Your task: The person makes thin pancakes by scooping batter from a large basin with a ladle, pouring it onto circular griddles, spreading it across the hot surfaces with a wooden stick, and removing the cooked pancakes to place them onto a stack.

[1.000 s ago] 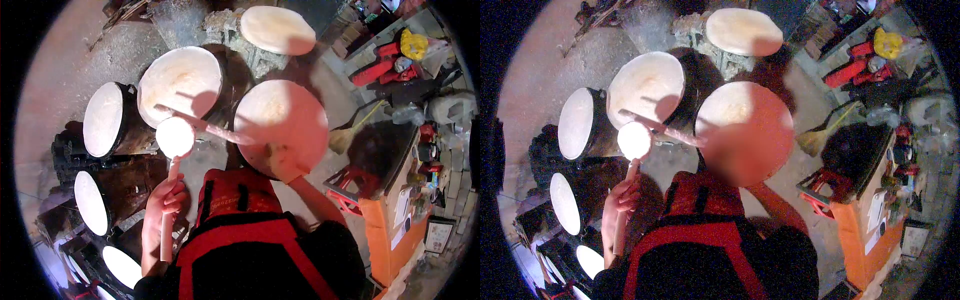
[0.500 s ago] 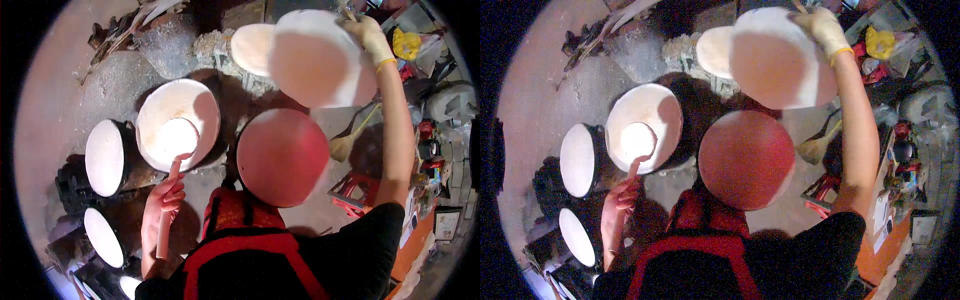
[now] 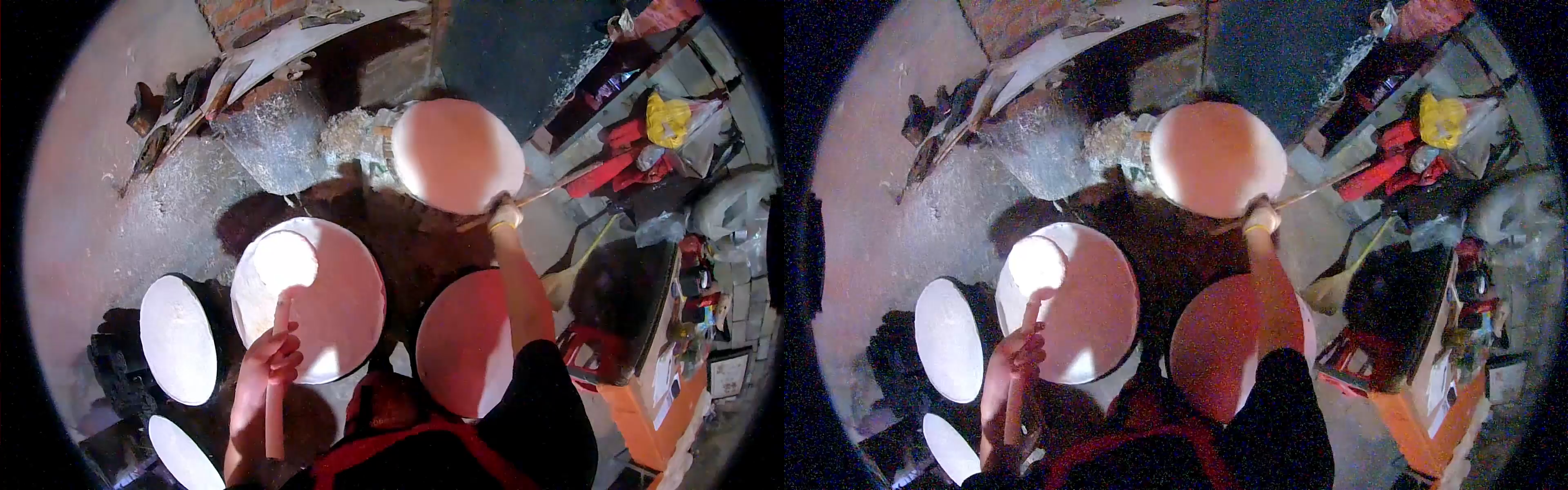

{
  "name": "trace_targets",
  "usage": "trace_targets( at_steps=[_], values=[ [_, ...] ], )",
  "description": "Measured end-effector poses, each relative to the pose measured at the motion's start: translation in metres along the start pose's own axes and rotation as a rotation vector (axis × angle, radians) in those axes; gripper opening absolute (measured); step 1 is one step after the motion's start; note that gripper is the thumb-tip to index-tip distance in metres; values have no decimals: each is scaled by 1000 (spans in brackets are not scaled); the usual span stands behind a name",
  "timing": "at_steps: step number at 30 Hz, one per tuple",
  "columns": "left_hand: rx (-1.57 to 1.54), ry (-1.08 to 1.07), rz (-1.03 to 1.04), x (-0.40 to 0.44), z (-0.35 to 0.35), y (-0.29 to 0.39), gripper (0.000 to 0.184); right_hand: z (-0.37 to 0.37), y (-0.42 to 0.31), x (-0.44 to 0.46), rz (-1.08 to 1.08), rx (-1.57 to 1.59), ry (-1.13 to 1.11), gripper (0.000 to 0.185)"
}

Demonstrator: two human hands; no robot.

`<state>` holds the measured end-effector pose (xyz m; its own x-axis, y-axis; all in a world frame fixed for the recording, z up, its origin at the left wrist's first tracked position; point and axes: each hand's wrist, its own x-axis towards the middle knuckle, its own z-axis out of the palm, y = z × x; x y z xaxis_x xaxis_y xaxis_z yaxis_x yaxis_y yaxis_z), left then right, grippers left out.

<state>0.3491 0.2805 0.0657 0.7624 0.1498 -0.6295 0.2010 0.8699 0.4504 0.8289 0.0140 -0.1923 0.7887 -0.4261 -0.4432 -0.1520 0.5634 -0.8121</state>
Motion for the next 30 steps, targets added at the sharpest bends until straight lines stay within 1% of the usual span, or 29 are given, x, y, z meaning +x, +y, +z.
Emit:
trace_targets(
  at_steps=[1, 3, 4, 5, 7, 8, 11, 13, 14, 15, 16, 17, 18, 19, 21, 23, 25, 26, 27, 29, 30],
  values=[
    [27, 28, 14, -2, 3, 0, 25, -4, 9, 3, -63, -33, -11, 21],
    [-64, 6, 10, -4, 0, -5, 27, -13, 31, 17, -189, -93, -36, 20],
    [-90, -14, 5, -5, -2, -8, 27, -16, 33, 17, -216, -23, -99, 17],
    [-116, -33, -1, -7, -1, -13, 27, -17, 28, 7, -164, -67, -99, 18],
    [-90, 36, 30, -14, 9, -28, 27, -20, 9, -22, -60, -153, -100, 18],
    [-76, 69, 50, -20, 15, -39, 28, -18, -8, -49, -160, -184, -119, 17],
    [-48, 30, 70, -33, 19, -82, 28, -53, -9, -9, -267, -884, -159, 28],
    [47, 5, 105, -51, 36, -119, 28, -87, -25, -6, -174, -847, -374, 36],
    [92, -5, 126, -59, 47, -138, 28, -113, -60, -37, -42, -571, -564, 38],
    [60, -15, 120, -66, 58, -158, 26, -147, -83, -57, 95, -294, -739, 40],
    [89, -21, 115, -70, 67, -178, 25, -194, -93, -57, 45, -219, -857, 36],
    [119, -26, 109, -74, 77, -196, 24, -239, -116, -68, 65, -233, -916, 34],
    [212, -6, 132, -80, 94, -214, 24, -284, -140, -79, 84, -248, -976, 32],
    [304, 14, 154, -83, 115, -233, 23, -318, -188, -105, 169, -358, -979, 31],
    [603, 185, 311, -87, 165, -275, 21, -378, -247, -118, -70, -687, -1225, 26],
    [1177, 136, 555, -76, 192, -302, 21, -415, -299, -128, -475, -912, -1390, 26],
    [1611, 84, 962, -54, 204, -331, 21, -423, -330, -140, -1075, -987, -1452, 32],
    [1684, 103, 969, -55, 222, -344, 22, -431, -333, -142, -987, -777, -1449, 42],
    [1717, 110, 894, -50, 228, -357, 20, -440, -348, -147, -969, -912, -1397, 42],
    [1731, 91, 976, -35, 226, -383, 19, -456, -384, -159, -923, -1174, -1285, 44],
    [1660, 118, 983, -24, 222, -399, 20, -479, -367, -140, -613, -971, -1315, 46]
  ],
)
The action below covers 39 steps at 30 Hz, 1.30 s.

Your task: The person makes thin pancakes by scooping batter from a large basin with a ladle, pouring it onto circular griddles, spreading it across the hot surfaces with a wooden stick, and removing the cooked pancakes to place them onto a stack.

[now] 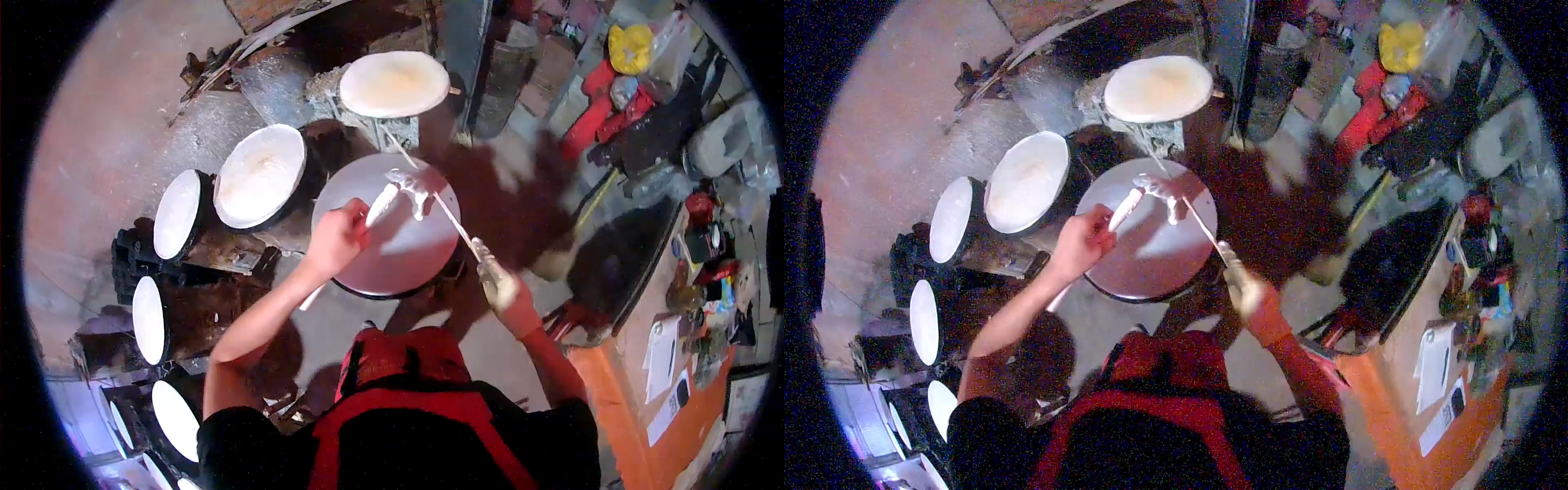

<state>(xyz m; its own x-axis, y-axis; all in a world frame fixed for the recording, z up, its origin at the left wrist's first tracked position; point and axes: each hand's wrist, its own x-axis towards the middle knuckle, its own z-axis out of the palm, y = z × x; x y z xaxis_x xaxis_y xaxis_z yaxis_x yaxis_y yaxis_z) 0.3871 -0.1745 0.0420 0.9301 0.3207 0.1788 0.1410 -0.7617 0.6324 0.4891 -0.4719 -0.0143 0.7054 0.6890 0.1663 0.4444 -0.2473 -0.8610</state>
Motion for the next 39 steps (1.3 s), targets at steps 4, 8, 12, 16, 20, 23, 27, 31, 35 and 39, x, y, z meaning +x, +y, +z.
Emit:
trace_targets(
  at_steps=[4, 8, 12, 16, 20, 23, 27, 31, 35, 39],
  values=[
    [-496, 22, -439, -1, 76, -12, 20, 62, 134, -86, 470, 543, 45, 49],
    [-681, 145, -607, 12, 150, -37, 18, 98, 102, -111, 262, 182, 216, 58],
    [-473, 306, -514, 30, 187, -71, 19, 131, 120, -129, 345, -395, 124, 66],
    [-210, 476, -341, 41, 153, -64, 18, 122, 80, -111, 454, -576, 42, 71],
    [-253, 589, -194, 38, 91, -28, 21, 142, 66, -76, 403, -365, 193, 63],
    [-433, 671, -189, 31, 62, -32, 26, 191, 100, -31, 222, 177, 360, 47],
    [-928, 611, -343, -25, 29, -40, 22, 186, 83, -18, 387, 796, 344, 45],
    [-1279, 332, -676, -129, 29, -110, 21, 206, 20, -40, 364, 725, 589, 40],
    [-1186, 303, -925, -214, 23, -134, 25, 271, 64, -5, 177, 330, 655, 36],
    [-820, 545, -851, -264, 7, -120, 39, 293, 73, 78, 128, 710, 706, 37]
  ],
)
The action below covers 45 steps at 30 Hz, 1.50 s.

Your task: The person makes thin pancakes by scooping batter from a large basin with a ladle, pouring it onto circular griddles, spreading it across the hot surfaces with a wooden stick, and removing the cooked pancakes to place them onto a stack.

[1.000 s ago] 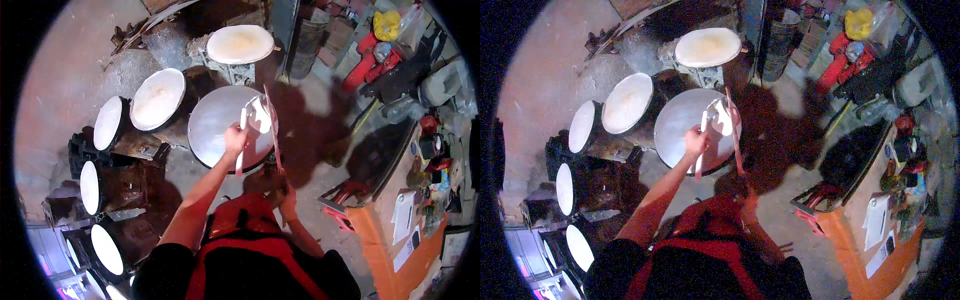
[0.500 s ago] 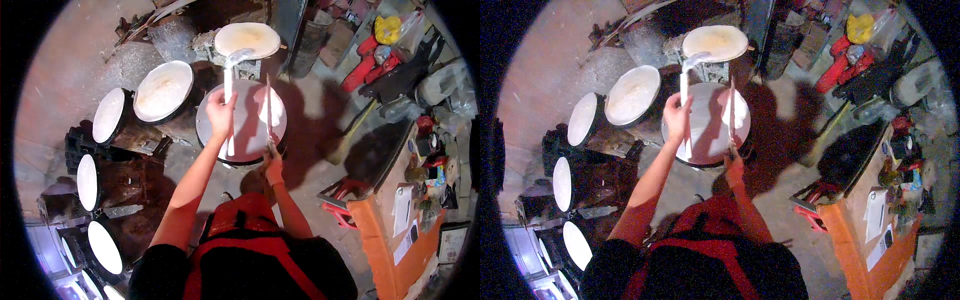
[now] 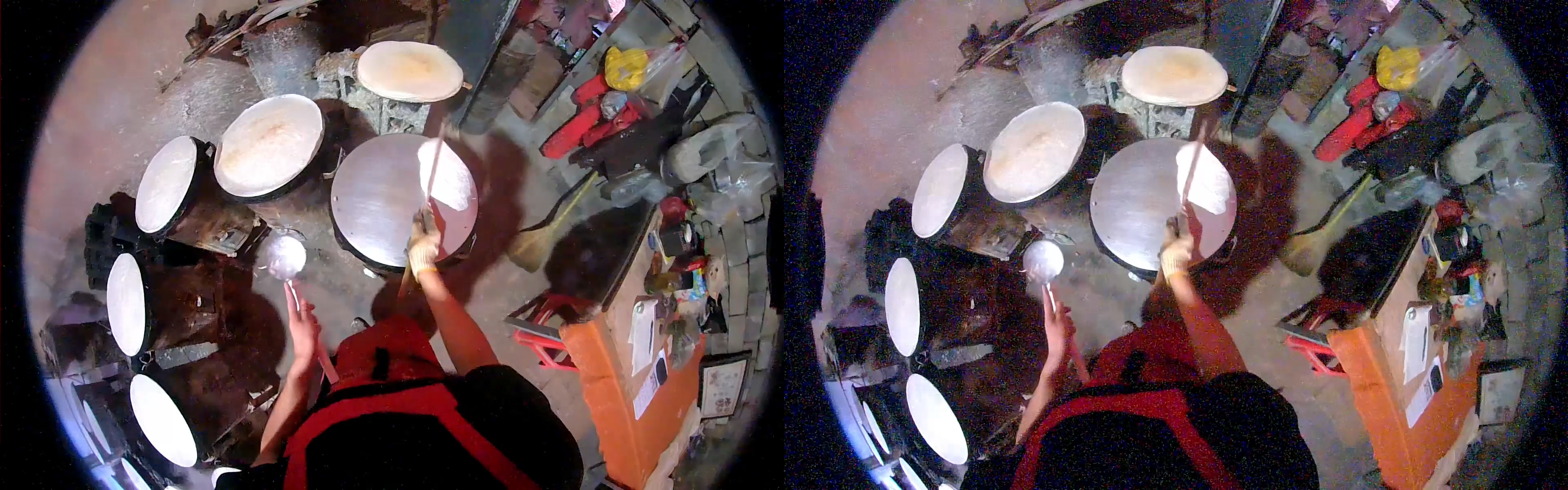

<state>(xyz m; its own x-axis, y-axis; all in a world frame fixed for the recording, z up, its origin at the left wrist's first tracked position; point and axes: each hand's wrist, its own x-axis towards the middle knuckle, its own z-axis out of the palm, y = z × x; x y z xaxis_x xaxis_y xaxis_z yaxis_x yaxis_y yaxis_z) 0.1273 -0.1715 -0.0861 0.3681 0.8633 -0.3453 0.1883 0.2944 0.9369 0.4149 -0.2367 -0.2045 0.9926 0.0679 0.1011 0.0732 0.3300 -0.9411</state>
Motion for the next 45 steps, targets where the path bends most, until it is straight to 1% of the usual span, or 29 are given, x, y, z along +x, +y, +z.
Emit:
trace_targets(
  at_steps=[1, 2, 4, 5, 6, 7, 8, 9, 11, 12, 13, 16, 17, 18, 20, 22, 23, 24, 26, 28, 30, 32, 34, 35, 38, 40, 42, 44, 45],
  values=[
    [72, 37, 32, -2, -12, -1, 42, 5, 2, 10, -113, -181, -46, 36],
    [85, 20, -36, 2, -30, -14, 42, 4, 1, 16, -224, -364, -93, 35],
    [106, -17, -170, 19, -60, -45, 47, -1, -92, 2, 616, -159, -321, 32],
    [99, -18, -175, 15, -63, -34, 55, -3, -102, -5, 666, -214, -228, 33],
    [20, 15, -202, 19, -67, -42, 55, -25, -102, -12, 631, -209, -275, 36],
    [-63, 50, -229, 24, -73, -58, 55, -49, -93, -27, 476, -6, -271, 41],
    [-145, 90, -257, 28, -82, -71, 55, -68, -81, -35, 285, -258, -221, 40],
    [-89, 25, -272, 29, -95, -80, 54, -88, -68, -42, 94, -507, -168, 39],
    [183, 14, -152, 23, -101, -89, 53, -105, -43, -45, -139, -688, -146, 36],
    [322, 6, -85, 22, -102, -91, 53, -109, -28, -43, -177, -622, -176, 35],
    [554, 97, 24, 20, -95, -89, 49, -108, -20, -39, -216, -554, -206, 34],
    [666, 115, 325, -9, -61, -29, 43, -51, -36, -23, 234, 52, -191, 31],
    [506, 90, 216, -3, -51, -34, 40, -40, -34, -15, 236, -69, -220, 32],
    [574, -16, 270, -2, -45, -36, 38, -31, -34, -8, 237, -190, -251, 33],
    [127, -179, -118, -7, -17, -18, 36, -24, -58, -2, 376, -300, -355, 35],
    [-41, -237, -211, -6, 5, -33, 33, -29, -111, 1, 653, -277, -502, 35],
    [-19, -207, -171, -13, 19, -32, 33, -28, -143, 0, 709, -227, -452, 36],
    [-51, -184, -188, -20, 29, -28, 33, -42, -155, 7, 744, -276, -482, 37],
    [-115, -139, -222, -33, 43, -18, 32, -87, -130, 21, 633, -248, -442, 39],
    [-202, -130, -259, -42, 49, -21, 34, -111, -93, 40, 482, 7, -312, 42],
    [-236, -64, -241, -47, 56, -36, 36, -118, -77, 57, 452, -287, -436, 39],
    [-274, 16, -271, -54, 60, -51, 37, -105, -39, 69, 172, -291, -639, 37],
    [-299, 91, -279, -65, 65, -62, 38, -96, -39, 72, 292, -326, -704, 36],
    [-300, 125, -274, -71, 66, -65, 39, -96, -42, 75, 282, -394, -793, 36],
    [-283, 146, -245, -90, 55, -82, 36, -92, -148, 69, 847, -478, -858, 43],
    [-203, 234, -226, -100, 55, -84, 34, -119, -166, 94, 957, -292, -981, 37],
    [-263, 290, -205, -104, 50, -99, 29, -131, -158, 114, 898, -400, -838, 37],
    [-262, 334, -206, -112, 51, -95, 28, -147, -70, 146, 698, -261, -654, 39],
    [-175, 364, -246, -121, 59, -67, 25, -131, -82, 147, 641, -312, -651, 34]
  ],
)
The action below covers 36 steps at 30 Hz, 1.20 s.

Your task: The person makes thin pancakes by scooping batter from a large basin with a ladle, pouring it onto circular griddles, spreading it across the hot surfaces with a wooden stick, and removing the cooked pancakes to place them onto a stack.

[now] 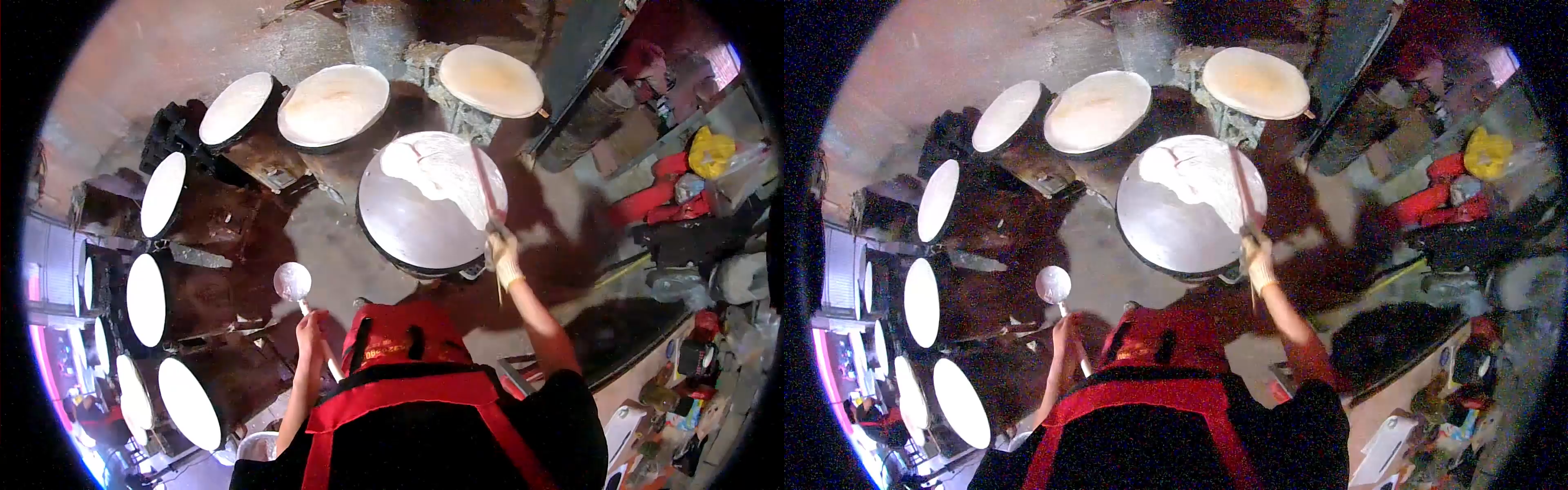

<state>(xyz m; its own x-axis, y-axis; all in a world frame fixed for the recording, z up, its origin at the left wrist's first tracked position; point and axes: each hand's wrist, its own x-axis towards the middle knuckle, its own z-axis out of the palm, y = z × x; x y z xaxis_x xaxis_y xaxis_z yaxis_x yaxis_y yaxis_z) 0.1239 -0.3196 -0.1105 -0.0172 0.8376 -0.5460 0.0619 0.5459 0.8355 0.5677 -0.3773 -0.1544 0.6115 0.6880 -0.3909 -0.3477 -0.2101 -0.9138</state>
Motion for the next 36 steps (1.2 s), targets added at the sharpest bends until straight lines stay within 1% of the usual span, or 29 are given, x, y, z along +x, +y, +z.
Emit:
trace_targets(
  at_steps=[1, 3, 4, 5, 7, 8, 9, 11, 12, 14, 15, 16, 17, 18, 19, 20, 21, 23, 24, 25, 27, 30, 32, 33, 35, 36],
  values=[
    [-6, 7, -30, -9, 4, 9, 24, 11, -21, -1, -35, -59, 28, 30],
    [-15, 22, -92, -20, 6, 20, 23, -3, 30, 62, 117, -31, -259, 30],
    [-1, 55, -106, -17, 5, 15, 21, 12, 15, 40, 86, -146, -266, 30],
    [-1, 43, -101, -20, 4, 18, 21, 29, -5, 15, 56, -260, -270, 29],
    [2, 17, -99, -31, 2, 21, 21, 14, -22, -5, 145, -164, -452, 40],
    [-46, 5, -82, -33, -1, 16, 21, 1, -51, -22, 268, -250, -531, 47],
    [-40, 35, -101, -35, -2, 16, 21, -6, -54, -18, 213, -264, -504, 42],
    [-24, 93, -151, -42, -5, 13, 21, -24, -64, 4, 244, -251, -513, 41],
    [-46, 85, -161, -45, -8, 13, 21, -22, -51, 24, 84, -343, -413, 42],
    [-89, 60, -182, -50, -14, 10, 20, -5, -49, 37, 180, -346, -255, 41],
    [-113, 43, -188, -49, -17, 10, 20, -5, -22, 49, -34, -260, -392, 32],
    [-17, 81, -194, -46, -20, 8, 20, 2, -25, 28, -10, -207, -447, 30],
    [19, 30, -171, -43, -21, 13, 20, 10, -29, 1, 8, -153, -497, 28],
    [52, -25, -147, -42, -22, 18, 20, -8, -21, -15, 211, -204, -552, 28],
    [80, -80, -126, -42, -23, 21, 21, -17, -21, -39, 196, -297, -541, 33],
    [109, -81, -160, -39, -21, 26, 23, -28, -12, -60, 190, -209, -564, 35],
    [136, -129, -122, -30, -22, 26, 23, -39, -4, -74, 181, -121, -584, 38],
    [198, -232, -46, -10, -25, 28, 24, -52, 3, -92, -30, -333, -482, 40],
    [249, -291, -39, 1, -28, 33, 25, -47, 11, -98, -138, -99, -445, 48],
    [237, -276, -94, 9, -27, 33, 25, -31, 15, -103, -202, -62, -258, 49],
    [257, -375, -139, 9, -14, 65, 25, -17, 60, -92, -256, -43, -110, 52],
    [157, -559, -134, 43, -36, 72, 26, -15, 114, -134, -14, 61, -253, 50],
    [213, -564, -128, 62, -50, 76, 25, 10, 49, -224, 184, -18, -227, 49],
    [236, -563, -126, 72, -58, 76, 25, 2, 77, -245, 248, 162, -237, 50],
    [206, -576, -168, 93, -82, 70, 26, 7, 129, -264, 295, 486, -303, 49],
    [189, -564, -186, 102, -95, 65, 26, 22, 147, -265, 276, 631, -359, 48]
  ],
)
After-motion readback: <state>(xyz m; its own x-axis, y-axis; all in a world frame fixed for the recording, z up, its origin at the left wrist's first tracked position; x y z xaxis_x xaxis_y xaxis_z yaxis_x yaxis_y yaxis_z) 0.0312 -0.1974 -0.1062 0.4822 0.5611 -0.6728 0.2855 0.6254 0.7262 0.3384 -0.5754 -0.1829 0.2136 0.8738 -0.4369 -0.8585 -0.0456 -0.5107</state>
